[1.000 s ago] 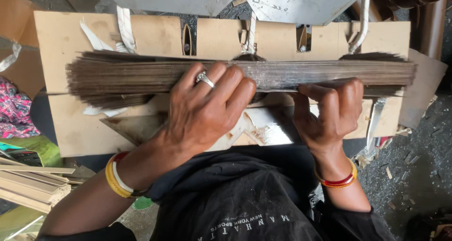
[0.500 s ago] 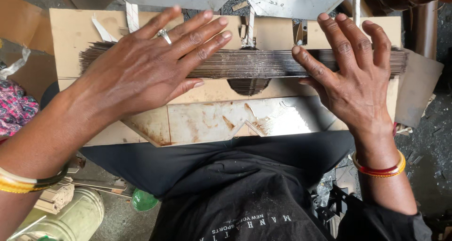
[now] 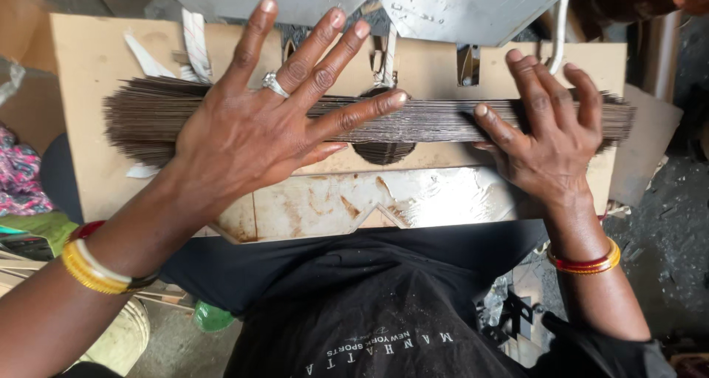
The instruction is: The person aligns a bundle of thin wooden sticks on a jig, repeatedly adjusting their position and using a metal bar to press them into place. The sticks are held in a wooden frame with notches, and the person uses both hands to ensure they are straight and evenly spaced.
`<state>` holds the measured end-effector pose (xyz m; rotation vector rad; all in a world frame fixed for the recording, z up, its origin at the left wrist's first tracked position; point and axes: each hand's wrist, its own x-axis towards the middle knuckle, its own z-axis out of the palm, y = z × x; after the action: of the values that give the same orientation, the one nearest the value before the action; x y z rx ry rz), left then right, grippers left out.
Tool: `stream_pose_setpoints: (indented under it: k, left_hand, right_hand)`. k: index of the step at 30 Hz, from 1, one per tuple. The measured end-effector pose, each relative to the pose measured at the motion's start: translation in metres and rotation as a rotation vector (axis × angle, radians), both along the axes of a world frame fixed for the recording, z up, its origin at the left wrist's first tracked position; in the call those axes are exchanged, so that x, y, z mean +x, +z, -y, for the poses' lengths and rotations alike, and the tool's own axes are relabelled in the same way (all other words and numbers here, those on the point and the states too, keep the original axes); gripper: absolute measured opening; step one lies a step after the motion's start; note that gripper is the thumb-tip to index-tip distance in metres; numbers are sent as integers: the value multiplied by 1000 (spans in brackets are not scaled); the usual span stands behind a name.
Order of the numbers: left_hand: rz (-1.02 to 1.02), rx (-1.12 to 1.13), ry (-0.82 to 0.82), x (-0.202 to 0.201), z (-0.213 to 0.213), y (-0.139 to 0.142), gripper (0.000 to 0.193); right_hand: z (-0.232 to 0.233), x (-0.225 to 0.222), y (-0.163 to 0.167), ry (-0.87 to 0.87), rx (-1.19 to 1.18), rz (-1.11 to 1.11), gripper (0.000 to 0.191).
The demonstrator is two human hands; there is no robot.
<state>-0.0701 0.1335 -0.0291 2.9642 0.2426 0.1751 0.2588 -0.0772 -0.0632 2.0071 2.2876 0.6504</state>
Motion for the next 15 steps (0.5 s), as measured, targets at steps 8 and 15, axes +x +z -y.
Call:
stream_pose_setpoints:
  k: [8,15]
  left_hand:
    - [364,378,44,-13,87,-13,78]
    - [180,-230,344,-29,122,-52,88]
  right_hand:
    - [29,-84,30,70,-13,-391,65]
    - [21,-129,31,-100,-351,-691,73]
